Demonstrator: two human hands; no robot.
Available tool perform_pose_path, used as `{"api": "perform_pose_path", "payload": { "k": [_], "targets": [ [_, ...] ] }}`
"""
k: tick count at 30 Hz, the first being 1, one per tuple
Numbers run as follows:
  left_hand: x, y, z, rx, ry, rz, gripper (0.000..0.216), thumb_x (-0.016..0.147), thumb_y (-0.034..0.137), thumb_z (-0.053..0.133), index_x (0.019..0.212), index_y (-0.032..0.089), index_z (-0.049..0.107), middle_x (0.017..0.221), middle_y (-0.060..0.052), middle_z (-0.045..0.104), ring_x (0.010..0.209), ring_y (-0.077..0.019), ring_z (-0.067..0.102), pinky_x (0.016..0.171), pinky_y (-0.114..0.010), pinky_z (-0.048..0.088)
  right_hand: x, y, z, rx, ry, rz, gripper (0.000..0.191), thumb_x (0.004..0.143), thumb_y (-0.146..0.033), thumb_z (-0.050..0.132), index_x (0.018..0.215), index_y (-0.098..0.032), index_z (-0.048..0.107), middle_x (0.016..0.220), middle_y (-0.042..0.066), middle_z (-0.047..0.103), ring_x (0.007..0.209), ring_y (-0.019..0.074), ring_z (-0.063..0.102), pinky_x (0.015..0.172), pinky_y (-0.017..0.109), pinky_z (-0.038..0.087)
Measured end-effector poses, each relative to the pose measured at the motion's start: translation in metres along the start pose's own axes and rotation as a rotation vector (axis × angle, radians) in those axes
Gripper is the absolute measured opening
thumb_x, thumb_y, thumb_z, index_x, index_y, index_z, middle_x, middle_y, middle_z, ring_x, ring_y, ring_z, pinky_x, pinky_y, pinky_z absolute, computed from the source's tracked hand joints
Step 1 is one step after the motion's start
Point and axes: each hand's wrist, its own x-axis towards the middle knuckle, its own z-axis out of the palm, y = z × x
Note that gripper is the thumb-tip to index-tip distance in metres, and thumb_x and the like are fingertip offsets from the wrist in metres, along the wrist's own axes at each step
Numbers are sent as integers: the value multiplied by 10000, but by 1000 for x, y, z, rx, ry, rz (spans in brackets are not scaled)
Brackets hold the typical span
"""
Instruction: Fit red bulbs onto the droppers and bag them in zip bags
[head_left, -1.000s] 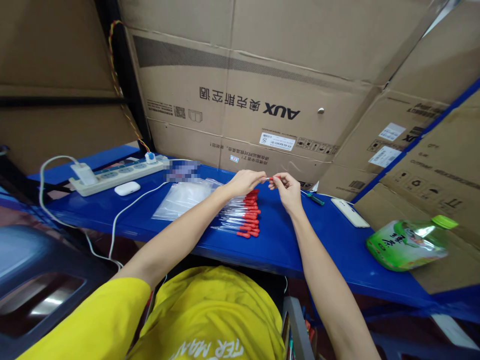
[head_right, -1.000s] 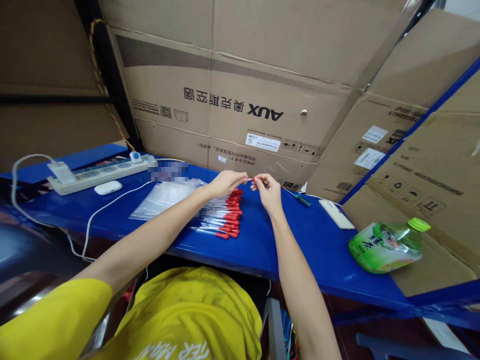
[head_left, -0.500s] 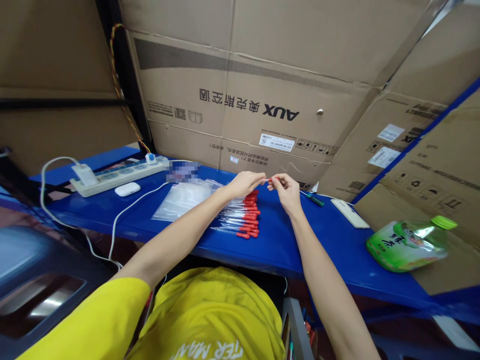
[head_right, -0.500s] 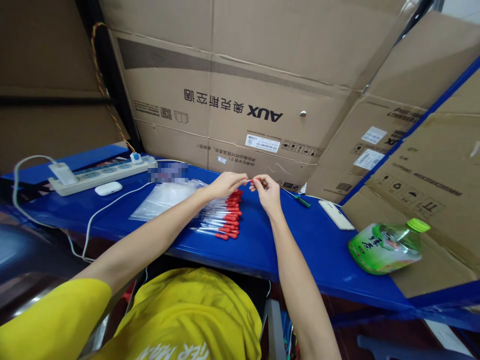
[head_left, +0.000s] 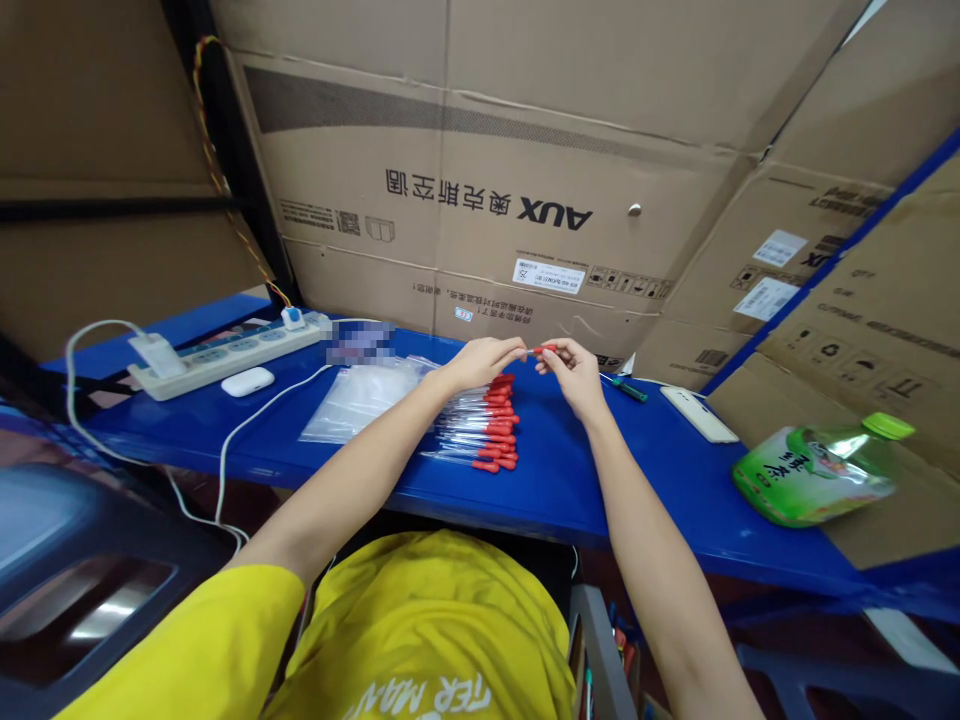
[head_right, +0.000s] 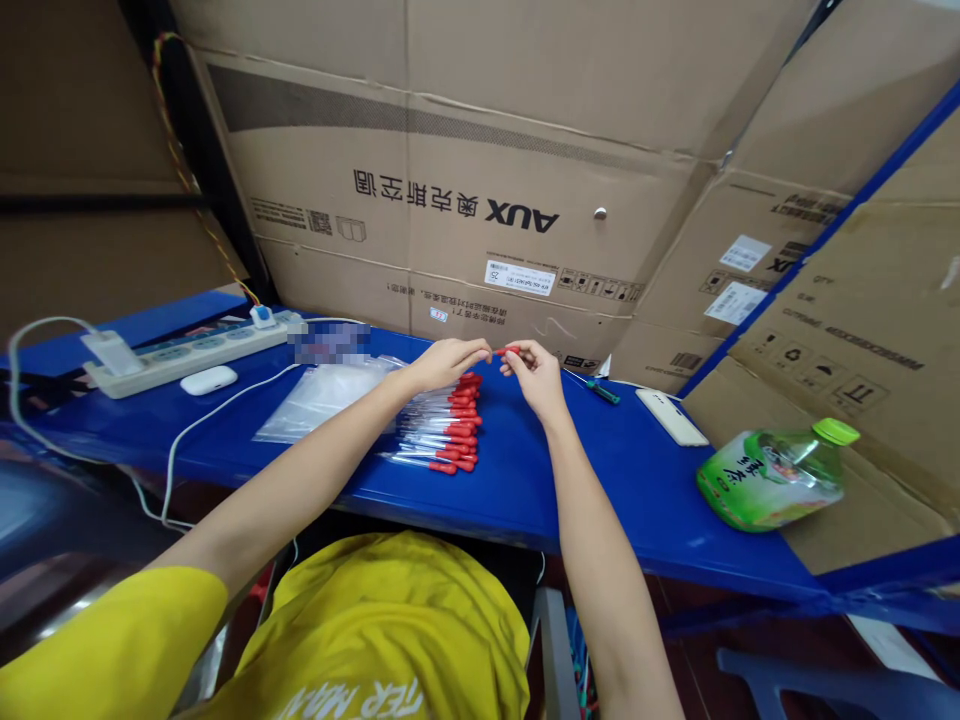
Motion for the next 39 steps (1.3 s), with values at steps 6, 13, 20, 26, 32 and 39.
{"api": "perform_pose_path", "payload": {
  "k": [6, 13, 20, 26, 32, 39],
  "targets": [
    [3, -1, 2, -6, 2, 19, 403, 1121, 467, 363, 1088, 229, 686, 1009, -53, 788, 913, -208, 719, 764, -273, 438, 0, -4, -3, 16, -12, 14, 467, 790, -635, 861, 950, -217, 727, 786, 29, 778, 686, 201, 759, 706, 366, 658],
    [2, 7, 1, 69, 1, 30, 376, 1118, 427, 366, 1052, 220, 673, 920, -67, 760, 849, -219, 703, 700, -283, 389, -2, -5, -2, 8, 18, -12, 446, 792, -630, 864, 907, -224, 720, 771, 25, 777, 666, 210, 763, 677, 371, 663],
    [2, 10, -1, 80, -1, 40, 357, 1115, 399, 366, 1039, 218, 664, 870, -55, 737, 815, -212, 682, 694, -281, 377, -3, -7, 0, -18, 19, -36, 440, 824, -635, 836, 918, -221, 723, 770, 28, 774, 654, 206, 757, 680, 371, 666],
    [2, 8, 2, 68, 2, 47, 349, 1109, 401, 385, 1002, 210, 656, 845, -55, 725, 785, -206, 665, 680, -282, 365, -4, -9, 1, -3, 5, -29, 464, 805, -657, 843, 902, -220, 721, 746, 24, 766, 648, 212, 761, 666, 370, 663],
    [2, 9, 1, 44, -3, 52, 369, 1112, 411, 378, 982, 206, 656, 828, -53, 714, 772, -200, 656, 679, -277, 369, -4, -10, 2, -11, -9, -22, 464, 804, -652, 848, 900, -216, 721, 748, 28, 769, 661, 216, 766, 679, 381, 668],
    [1, 11, 2, -10, 2, 55, 378, 1117, 413, 370, 993, 201, 658, 798, -41, 687, 731, -187, 628, 672, -276, 359, -4, -7, 2, 12, 3, -1, 489, 761, -655, 880, 897, -206, 744, 747, 40, 780, 663, 226, 771, 688, 388, 669]
  ]
}}
